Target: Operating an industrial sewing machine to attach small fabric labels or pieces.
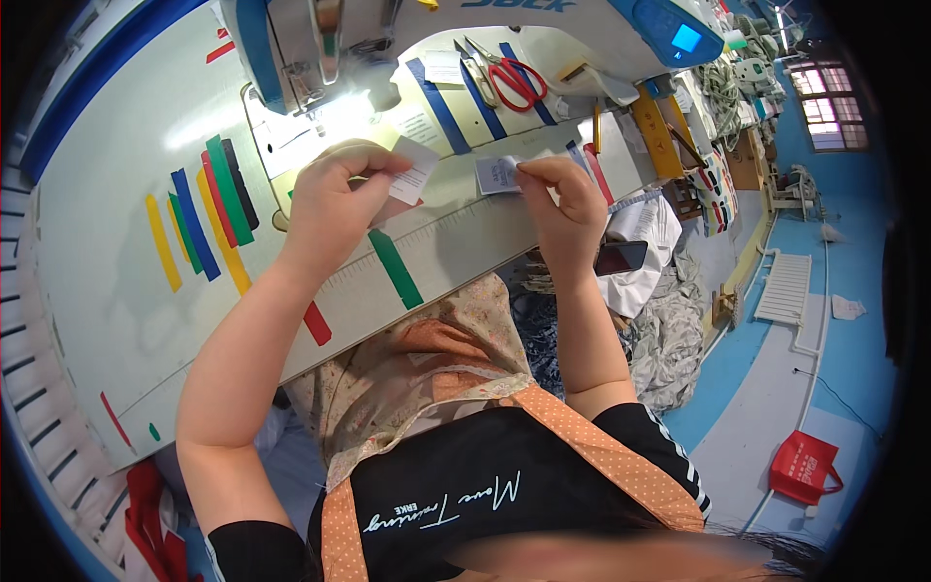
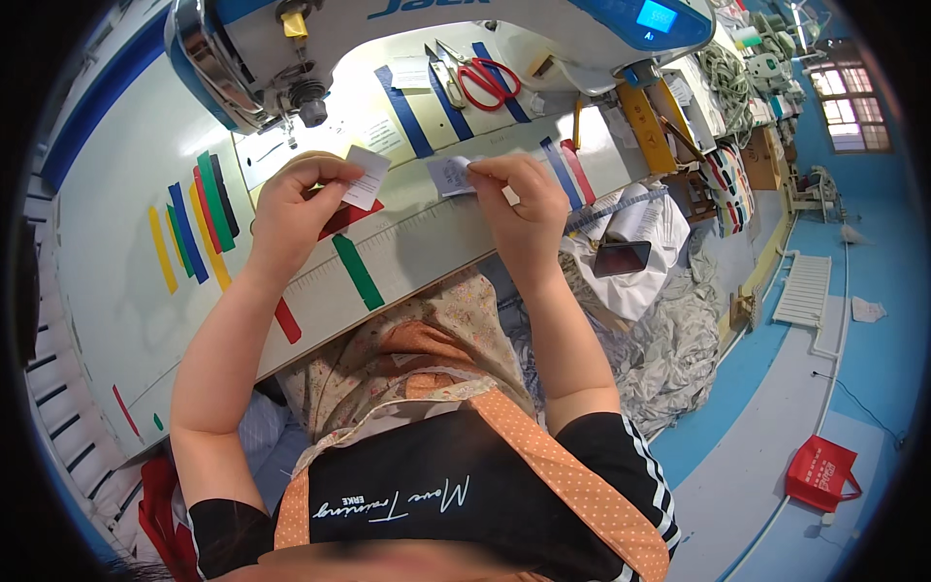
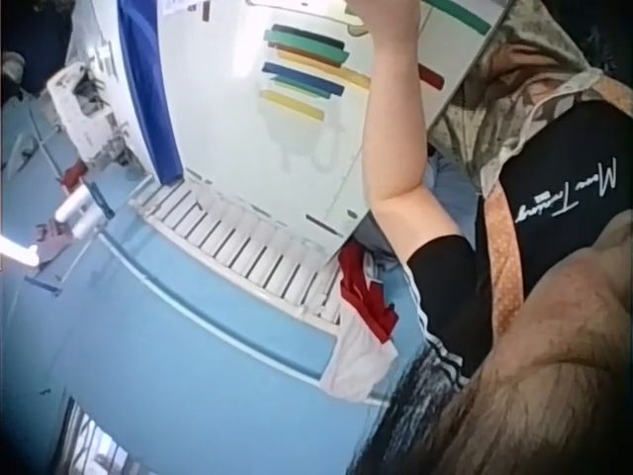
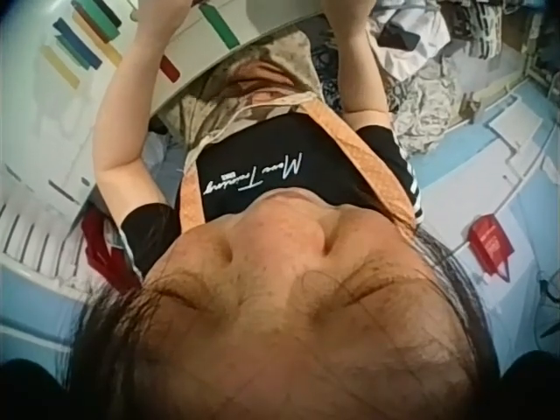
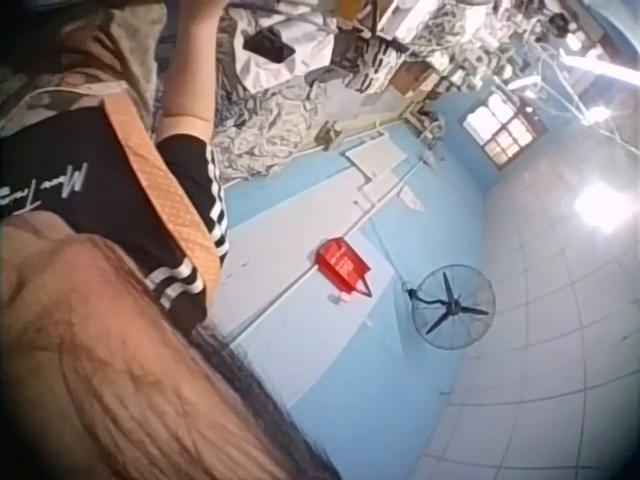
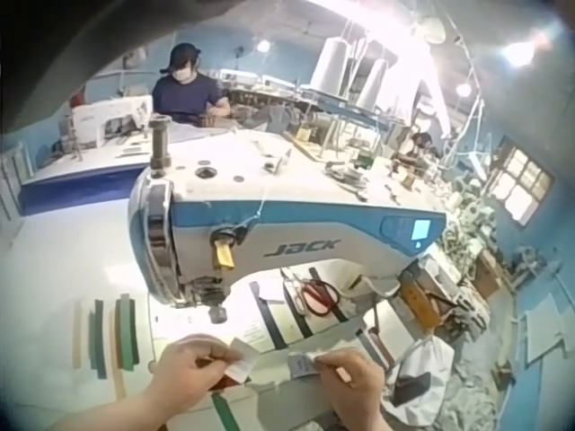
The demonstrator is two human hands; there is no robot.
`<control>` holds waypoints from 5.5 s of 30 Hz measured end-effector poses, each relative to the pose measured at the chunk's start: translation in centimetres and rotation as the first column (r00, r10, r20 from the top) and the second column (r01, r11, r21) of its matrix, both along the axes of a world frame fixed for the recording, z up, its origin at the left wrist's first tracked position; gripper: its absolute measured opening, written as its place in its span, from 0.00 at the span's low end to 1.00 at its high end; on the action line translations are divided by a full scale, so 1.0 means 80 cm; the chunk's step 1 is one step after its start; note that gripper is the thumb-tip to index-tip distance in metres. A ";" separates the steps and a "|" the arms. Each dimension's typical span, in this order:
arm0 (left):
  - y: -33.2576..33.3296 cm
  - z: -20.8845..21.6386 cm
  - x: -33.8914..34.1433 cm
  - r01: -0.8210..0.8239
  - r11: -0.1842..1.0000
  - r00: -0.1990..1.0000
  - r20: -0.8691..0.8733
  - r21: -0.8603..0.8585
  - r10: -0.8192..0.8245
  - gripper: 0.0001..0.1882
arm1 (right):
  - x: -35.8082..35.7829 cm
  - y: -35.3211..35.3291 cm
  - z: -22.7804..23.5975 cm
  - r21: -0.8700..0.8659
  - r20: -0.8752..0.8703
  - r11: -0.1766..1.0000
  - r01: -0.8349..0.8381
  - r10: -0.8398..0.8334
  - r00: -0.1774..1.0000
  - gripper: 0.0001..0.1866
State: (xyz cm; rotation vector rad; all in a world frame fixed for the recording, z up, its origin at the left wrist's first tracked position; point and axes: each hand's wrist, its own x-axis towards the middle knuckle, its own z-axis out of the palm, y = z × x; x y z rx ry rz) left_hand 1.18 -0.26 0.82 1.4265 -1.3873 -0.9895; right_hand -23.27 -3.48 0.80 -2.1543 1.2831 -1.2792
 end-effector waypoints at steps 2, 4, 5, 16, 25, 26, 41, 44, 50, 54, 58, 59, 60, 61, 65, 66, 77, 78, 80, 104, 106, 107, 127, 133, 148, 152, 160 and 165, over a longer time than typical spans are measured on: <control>0.000 -0.001 -0.001 0.010 0.999 1.000 -0.029 -0.039 -0.012 0.10 | 0.014 0.011 0.015 0.192 0.213 0.965 -0.178 0.136 0.968 0.08; 0.001 -0.003 -0.001 0.019 0.999 0.999 -0.043 -0.036 -0.021 0.11 | 0.029 0.015 0.029 0.268 0.325 0.922 -0.279 0.186 0.927 0.08; 0.001 -0.003 -0.001 0.029 0.999 0.998 -0.059 -0.033 -0.031 0.11 | 0.038 0.016 0.037 0.375 0.373 0.867 -0.328 0.183 0.910 0.08; 0.005 0.008 -0.003 0.079 0.997 0.985 -0.151 -0.025 -0.082 0.12 | 0.073 -0.008 0.028 0.362 0.073 0.902 -0.236 0.225 0.972 0.06; 0.005 0.006 -0.003 0.071 0.996 0.991 -0.112 -0.060 -0.077 0.11 | 0.087 -0.005 0.012 0.506 0.341 0.826 -0.247 0.071 0.938 0.03; 0.005 0.006 -0.003 0.065 0.995 0.991 -0.111 -0.074 -0.073 0.10 | 0.089 -0.004 0.013 0.499 0.341 0.835 -0.233 0.058 0.938 0.03; 0.004 -0.012 -0.008 0.001 1.000 0.986 -0.169 0.015 0.001 0.09 | 0.097 0.004 0.001 0.433 0.426 0.879 -0.202 -0.002 0.905 0.03; 0.005 -0.010 -0.008 -0.007 0.998 0.978 -0.206 0.061 0.019 0.09 | 0.098 0.004 0.000 0.447 0.440 0.870 -0.207 -0.013 0.898 0.03; 0.006 -0.005 -0.009 -0.022 0.992 0.963 -0.265 0.126 0.055 0.09 | 0.098 0.002 -0.003 0.416 0.459 0.882 -0.219 0.004 0.888 0.03; 0.005 -0.005 -0.009 -0.043 0.987 0.927 -0.363 0.152 0.097 0.08 | 0.097 -0.003 -0.002 0.382 0.445 0.885 -0.266 0.076 0.892 0.04; 0.002 0.000 0.003 -0.009 0.997 0.980 -0.201 -0.075 -0.006 0.08 | 0.090 -0.011 0.004 0.398 0.340 0.861 -0.316 0.182 0.923 0.05; 0.002 0.001 0.006 -0.012 0.997 0.980 -0.199 -0.077 -0.004 0.08 | 0.091 -0.013 0.006 0.413 0.293 0.848 -0.331 0.220 0.930 0.05; 0.002 0.003 0.008 0.004 0.998 0.987 -0.163 -0.064 -0.014 0.08 | 0.093 -0.012 0.008 0.410 0.296 0.848 -0.334 0.223 0.929 0.05; 0.003 0.005 0.011 0.017 0.999 0.992 -0.126 -0.050 -0.024 0.08 | 0.097 -0.010 0.010 0.443 0.298 0.832 -0.333 0.214 0.930 0.05; 0.004 0.013 0.038 0.028 0.999 0.999 0.043 -0.019 -0.027 0.08 | 0.115 -0.009 0.010 0.452 0.218 0.825 -0.340 0.267 0.939 0.05; 0.005 0.014 0.046 0.029 1.000 0.994 0.107 -0.009 -0.028 0.07 | 0.120 -0.010 0.009 0.394 0.121 0.853 -0.341 0.320 0.940 0.06; -0.003 0.009 0.091 0.077 0.986 0.951 0.307 -0.149 -0.028 0.06 | 0.158 -0.037 0.001 0.179 -0.087 0.896 -0.407 0.427 0.900 0.09; -0.002 0.010 0.091 0.101 0.977 0.949 0.312 -0.187 -0.039 0.06 | 0.159 -0.039 0.003 0.247 -0.047 0.874 -0.418 0.442 0.896 0.09; 0.000 0.008 0.087 0.091 0.971 0.952 0.305 -0.223 -0.019 0.06 | 0.160 -0.040 0.003 0.314 -0.003 0.846 -0.430 0.454 0.891 0.09; -0.014 0.012 0.089 -0.106 0.992 0.937 0.341 0.062 0.079 0.06 | 0.162 -0.043 -0.005 0.370 -0.157 0.876 -0.310 0.387 0.909 0.09; -0.017 0.012 0.090 -0.047 0.999 0.910 0.413 0.022 0.034 0.07 | 0.160 -0.043 -0.012 0.102 -0.259 0.902 -0.420 0.432 0.864 0.10; -0.018 0.013 0.091 -0.048 0.999 0.911 0.412 0.022 0.035 0.07 | 0.160 -0.043 -0.013 -0.033 -0.314 0.880 -0.473 0.440 0.841 0.10; -0.022 -0.010 0.097 0.028 0.966 0.770 0.622 -0.257 0.143 0.04 | 0.158 -0.037 -0.013 -0.019 -0.476 0.881 -0.473 0.408 0.779 0.14; -0.018 -0.013 0.097 0.069 0.951 0.751 0.644 -0.301 0.149 0.06 | 0.157 -0.040 -0.011 -0.036 -0.508 0.881 -0.471 0.390 0.768 0.15; -0.026 -0.020 0.103 0.106 0.921 0.723 0.665 -0.376 0.188 0.01 | 0.145 -0.078 -0.007 0.145 -0.597 0.945 -0.293 0.320 0.736 0.18; -0.030 -0.018 0.104 0.093 0.923 0.704 0.681 -0.372 0.203 0.01 | 0.144 -0.100 -0.008 -0.002 -0.546 0.962 -0.273 0.228 0.806 0.20; -0.045 -0.020 0.114 0.093 0.919 0.697 0.685 -0.382 0.214 0.03 | 0.140 -0.125 -0.033 0.071 -0.338 0.921 -0.382 0.383 0.860 0.19; -0.044 -0.026 0.118 0.100 0.917 0.698 0.684 -0.385 0.211 0.03 | 0.140 -0.124 -0.039 0.128 -0.324 0.937 -0.325 0.349 0.879 0.19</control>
